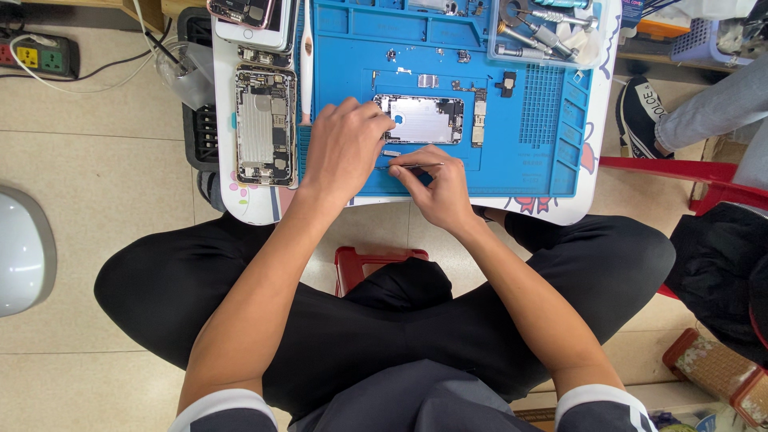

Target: The person uses tweezers to remove small components and screws from a disassembled smartphone motherboard placed on a blue work mat. They carefully lift and place various parts, including a camera module, onto the mat while working in a seated position.

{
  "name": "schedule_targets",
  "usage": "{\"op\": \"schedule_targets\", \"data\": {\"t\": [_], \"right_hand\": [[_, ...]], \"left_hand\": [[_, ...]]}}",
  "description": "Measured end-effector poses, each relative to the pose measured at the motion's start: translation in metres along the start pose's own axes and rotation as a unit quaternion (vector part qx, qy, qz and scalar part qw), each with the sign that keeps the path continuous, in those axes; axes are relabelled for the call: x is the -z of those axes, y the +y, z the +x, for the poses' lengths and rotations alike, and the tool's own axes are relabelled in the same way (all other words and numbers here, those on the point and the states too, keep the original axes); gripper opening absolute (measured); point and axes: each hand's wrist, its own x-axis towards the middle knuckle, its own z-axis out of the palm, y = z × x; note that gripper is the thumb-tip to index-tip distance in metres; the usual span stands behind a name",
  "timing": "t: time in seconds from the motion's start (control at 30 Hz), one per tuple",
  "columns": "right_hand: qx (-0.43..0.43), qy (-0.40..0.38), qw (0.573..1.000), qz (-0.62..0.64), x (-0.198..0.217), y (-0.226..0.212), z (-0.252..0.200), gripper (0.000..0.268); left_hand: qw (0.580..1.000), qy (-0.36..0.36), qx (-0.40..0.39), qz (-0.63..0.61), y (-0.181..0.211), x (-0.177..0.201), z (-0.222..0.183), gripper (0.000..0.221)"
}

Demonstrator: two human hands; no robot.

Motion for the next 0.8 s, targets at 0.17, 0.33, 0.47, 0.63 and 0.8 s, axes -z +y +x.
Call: {"op": "schedule_targets", "data": {"t": [0.17,0.33,0.47,0.63,0.8], "right_hand": [[-0.004,-0.004,1.000,0.001,0.001,-0.001,0.000,0.008],[-0.005,-0.006,1.000,0.004,0.002,-0.001,-0.001,0.008],[-0.004,-0.003,1.000,0.007,0.003,0.000,-0.001,0.008],[-0.004,0.009,1.000,0.021,0.014,0.005,-0.002,0.007],[0.001,0.123,0.992,0.016,0.055,0.014,-0.001,0.006]], "left_hand": [[1.000,0.002,0.004,0.011,0.000,-0.003,0.000,0.020],[1.000,0.003,0.001,0.020,0.001,-0.002,0.000,0.020],[1.000,-0.006,0.004,0.019,0.003,0.002,0.003,0.022],[1.000,0.005,-0.007,0.016,0.006,0.000,0.006,0.022],[1.000,0.021,-0.007,0.016,0.025,0.006,0.018,0.017]]}}
